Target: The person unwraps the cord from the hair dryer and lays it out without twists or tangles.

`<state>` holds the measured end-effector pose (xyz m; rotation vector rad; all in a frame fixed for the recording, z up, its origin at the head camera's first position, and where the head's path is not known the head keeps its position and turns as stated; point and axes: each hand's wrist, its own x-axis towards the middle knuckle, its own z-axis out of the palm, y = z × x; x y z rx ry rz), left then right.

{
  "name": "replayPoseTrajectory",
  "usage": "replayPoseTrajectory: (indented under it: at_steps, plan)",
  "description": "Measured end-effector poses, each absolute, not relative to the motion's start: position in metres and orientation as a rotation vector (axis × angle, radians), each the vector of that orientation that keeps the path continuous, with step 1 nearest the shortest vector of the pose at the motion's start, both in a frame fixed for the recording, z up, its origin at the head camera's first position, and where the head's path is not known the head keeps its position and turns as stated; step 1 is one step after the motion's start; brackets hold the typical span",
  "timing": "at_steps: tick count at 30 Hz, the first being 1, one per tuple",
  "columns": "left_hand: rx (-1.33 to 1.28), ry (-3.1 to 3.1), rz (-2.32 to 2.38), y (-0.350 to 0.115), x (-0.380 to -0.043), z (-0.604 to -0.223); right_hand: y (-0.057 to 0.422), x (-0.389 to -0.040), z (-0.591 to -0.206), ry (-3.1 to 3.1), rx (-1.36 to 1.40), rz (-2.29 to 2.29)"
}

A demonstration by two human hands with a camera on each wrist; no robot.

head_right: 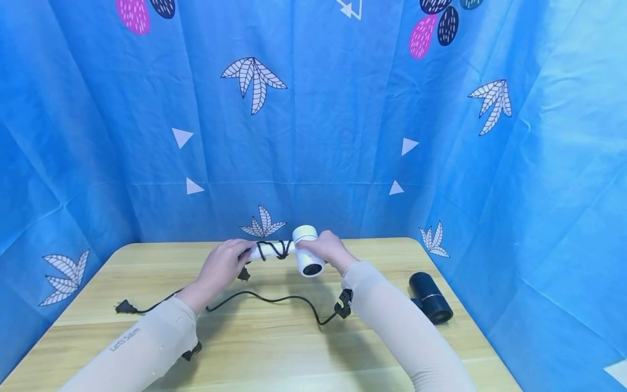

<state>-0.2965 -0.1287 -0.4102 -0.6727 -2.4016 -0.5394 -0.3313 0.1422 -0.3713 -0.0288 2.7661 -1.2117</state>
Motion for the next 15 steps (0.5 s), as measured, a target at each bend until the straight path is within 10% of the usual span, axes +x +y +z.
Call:
replayPoseTrajectory:
  at_steps: [15]
  plan:
    - [-0.692, -2.52, -0.658, -0.131, -0.297, -0.395, 0.142, -0.327, -0.37, 2.84, -0.031, -1.131]
